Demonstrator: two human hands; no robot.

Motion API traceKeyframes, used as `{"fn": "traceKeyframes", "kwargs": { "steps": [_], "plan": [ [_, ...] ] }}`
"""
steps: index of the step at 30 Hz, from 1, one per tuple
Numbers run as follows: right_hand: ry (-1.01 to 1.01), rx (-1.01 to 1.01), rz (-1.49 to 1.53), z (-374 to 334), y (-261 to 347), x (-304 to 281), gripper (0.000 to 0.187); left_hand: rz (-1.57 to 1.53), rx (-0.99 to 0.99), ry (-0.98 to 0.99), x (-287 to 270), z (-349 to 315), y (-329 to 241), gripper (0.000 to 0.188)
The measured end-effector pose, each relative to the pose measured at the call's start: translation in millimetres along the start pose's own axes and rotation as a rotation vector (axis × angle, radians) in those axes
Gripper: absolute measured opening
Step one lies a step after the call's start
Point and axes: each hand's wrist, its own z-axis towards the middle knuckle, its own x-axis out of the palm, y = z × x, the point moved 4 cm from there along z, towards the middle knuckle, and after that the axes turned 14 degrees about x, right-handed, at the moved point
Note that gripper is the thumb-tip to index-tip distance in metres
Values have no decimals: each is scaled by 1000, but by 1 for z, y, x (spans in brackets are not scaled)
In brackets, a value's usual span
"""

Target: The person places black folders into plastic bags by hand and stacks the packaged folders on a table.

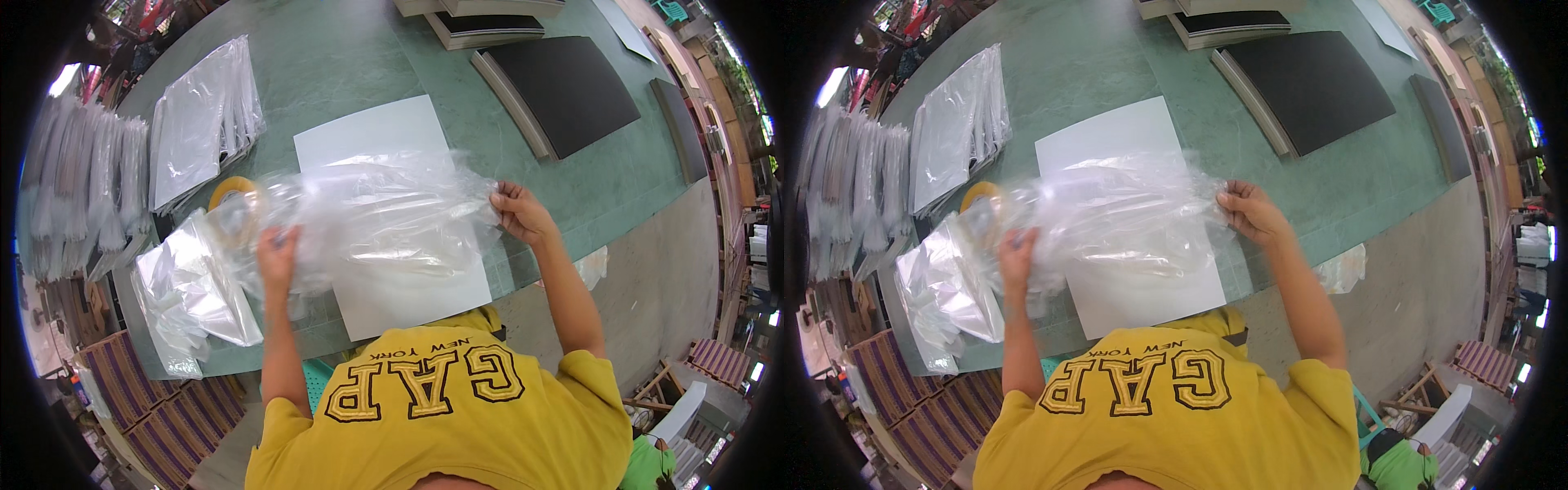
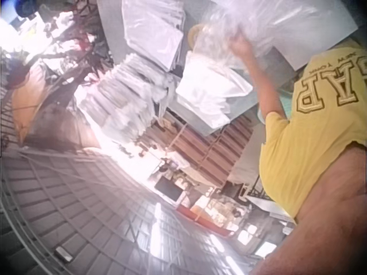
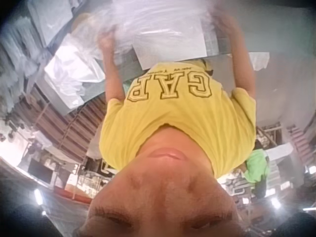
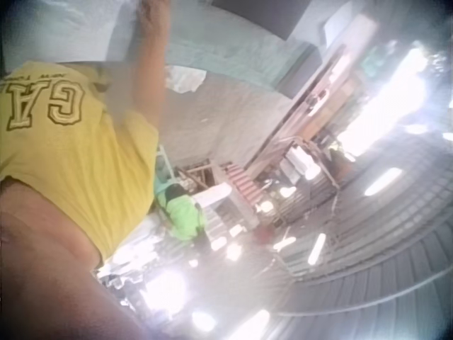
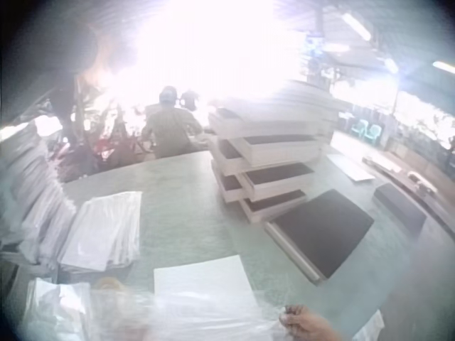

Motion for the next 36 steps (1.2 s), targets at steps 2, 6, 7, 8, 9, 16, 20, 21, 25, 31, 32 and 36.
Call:
{"fn": "traceKeyframes", "kwargs": {
  "steps": [2, 6, 7, 8, 9, 16, 20, 21, 25, 31, 32, 36],
  "plan": [
    [7, 123, -61, -6, -7, 6, 15, 64, 141, -222, -32, -2, -9, 6],
    [-71, 238, -311, 7, -18, 37, 35, -368, 472, -157, -32, 9, -91, 2],
    [70, 200, -342, 2, -11, 65, 37, -817, 240, -96, -14, 7, -90, 7],
    [194, 161, -363, -2, -6, 86, 39, -741, 132, 38, -1, 7, -121, 20],
    [155, 98, -478, -5, -1, 99, 38, -650, 39, 182, 11, 6, -153, 34],
    [187, -55, -71, -9, -3, 74, 25, -364, 426, 444, 30, 14, -145, 15],
    [160, -21, -107, -33, 2, 34, 22, -414, -461, -135, -26, 2, -48, 9],
    [143, 6, -130, -33, 0, 34, 22, -304, -203, -160, -35, 9, -61, 5],
    [220, -8, -249, -27, -3, 72, 21, -285, 478, -273, -32, 13, -132, 12],
    [313, -134, -407, -32, 0, 137, 24, -943, 64, 407, 11, 6, -201, 4],
    [315, -150, -390, -32, -1, 141, 26, -885, 71, 511, 14, 4, -205, 6],
    [425, -76, -52, -29, -10, 137, 28, -599, 120, 427, 15, 4, -183, 14]
  ]
}}
